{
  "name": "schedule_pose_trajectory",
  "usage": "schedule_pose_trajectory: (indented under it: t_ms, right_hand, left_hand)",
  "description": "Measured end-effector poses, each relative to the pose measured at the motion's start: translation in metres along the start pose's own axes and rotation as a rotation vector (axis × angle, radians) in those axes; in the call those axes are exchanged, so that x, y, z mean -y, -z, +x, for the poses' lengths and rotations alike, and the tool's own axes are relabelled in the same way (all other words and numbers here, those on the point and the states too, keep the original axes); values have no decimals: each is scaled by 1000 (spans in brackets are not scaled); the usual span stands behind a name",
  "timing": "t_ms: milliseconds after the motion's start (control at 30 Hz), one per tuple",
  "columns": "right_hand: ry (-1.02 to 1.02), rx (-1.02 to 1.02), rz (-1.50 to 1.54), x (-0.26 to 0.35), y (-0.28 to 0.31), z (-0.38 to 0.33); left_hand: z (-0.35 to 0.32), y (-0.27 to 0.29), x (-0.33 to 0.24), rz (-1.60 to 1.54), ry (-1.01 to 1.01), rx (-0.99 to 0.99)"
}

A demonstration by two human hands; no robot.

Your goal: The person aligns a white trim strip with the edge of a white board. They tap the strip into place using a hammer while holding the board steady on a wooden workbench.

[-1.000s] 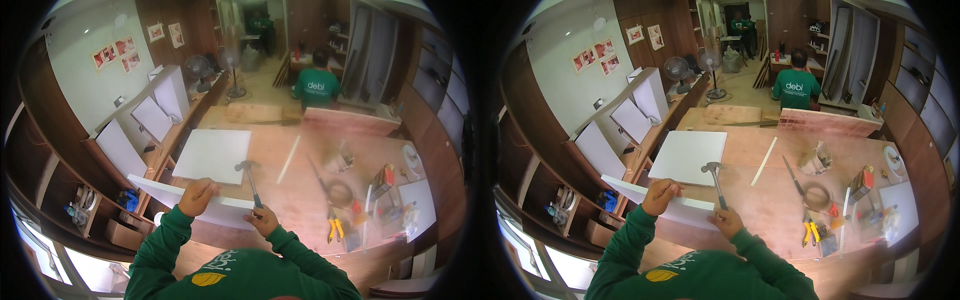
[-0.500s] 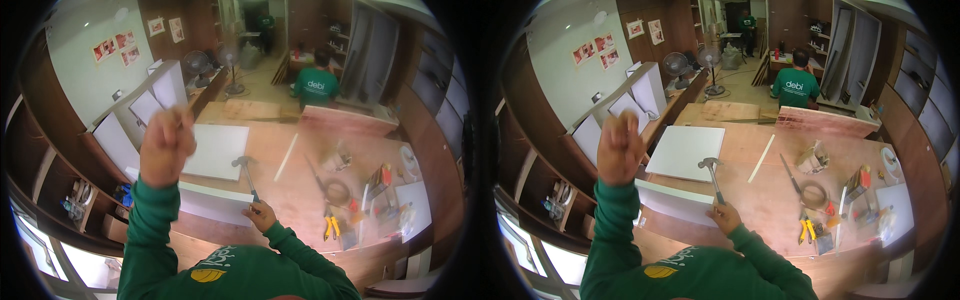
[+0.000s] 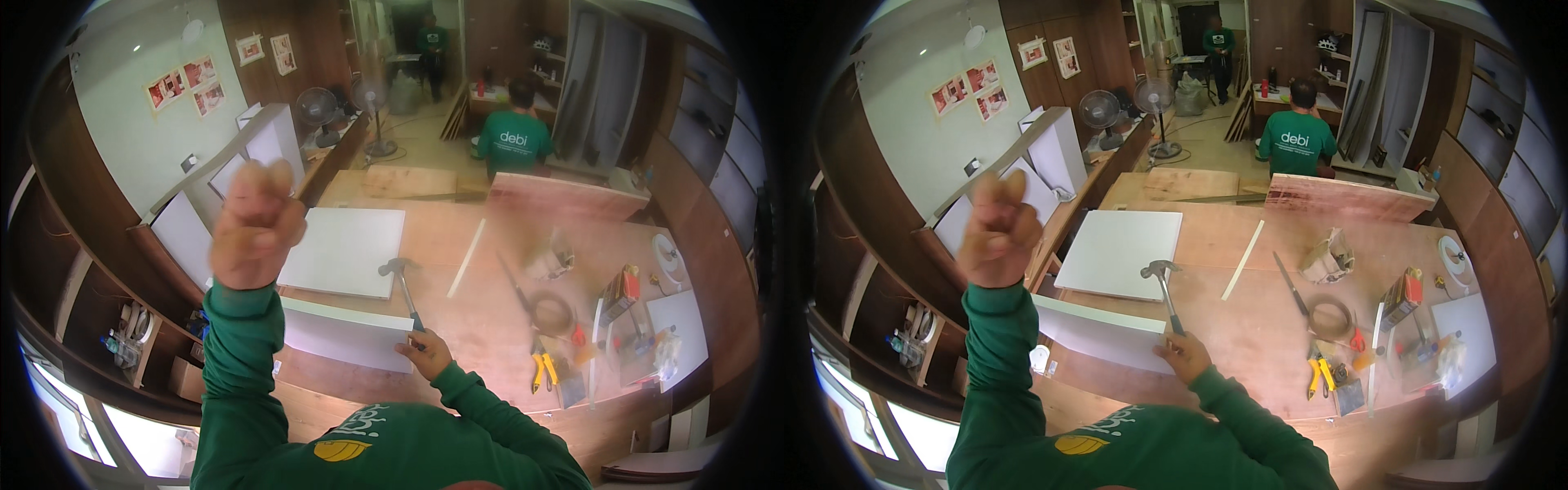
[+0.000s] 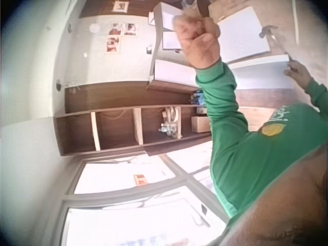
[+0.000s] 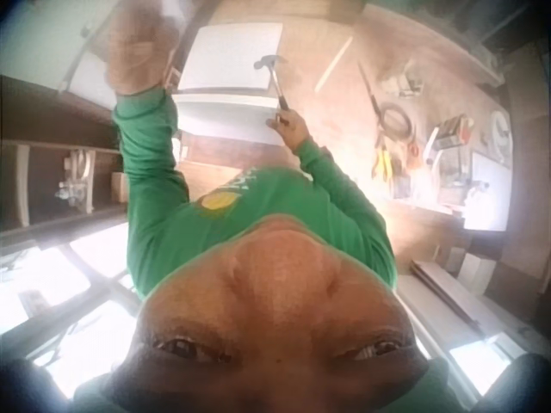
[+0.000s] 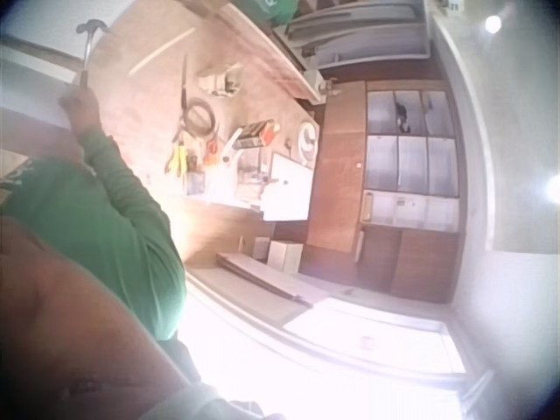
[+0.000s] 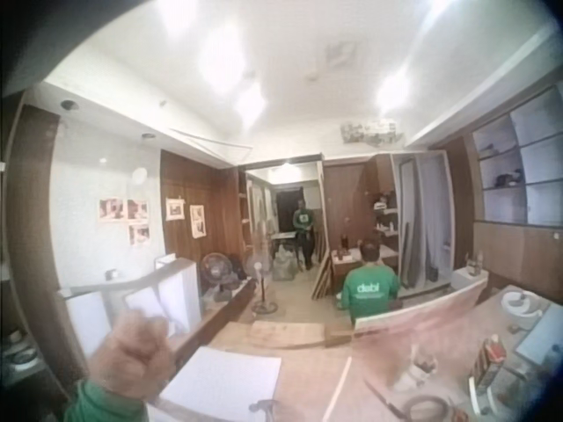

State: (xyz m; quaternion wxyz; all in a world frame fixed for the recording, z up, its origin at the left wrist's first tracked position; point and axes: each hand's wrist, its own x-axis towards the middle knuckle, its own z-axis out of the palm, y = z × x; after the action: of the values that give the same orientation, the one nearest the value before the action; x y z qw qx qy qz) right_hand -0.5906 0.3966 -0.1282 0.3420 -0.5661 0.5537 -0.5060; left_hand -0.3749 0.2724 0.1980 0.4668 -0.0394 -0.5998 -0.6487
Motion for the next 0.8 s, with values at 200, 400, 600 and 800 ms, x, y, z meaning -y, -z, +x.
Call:
schedule_pose_trajectory:
  t_ms: [200, 400, 600, 800]
  right_hand:
    - [-2, 0, 46, 0, -4, 6]
    - [14, -7, 92, -9, -6, 1]
    - [-23, -7, 86, -15, -8, -4]
    - [-63, 14, 54, -6, -6, -2]
  left_hand:
    - [-68, 1, 80, 1185, 166, 510]
    - [-112, 39, 114, 1073, 296, 335]
    - [-108, 43, 105, 989, 473, 273]
    - [-106, 57, 103, 1209, 443, 416]
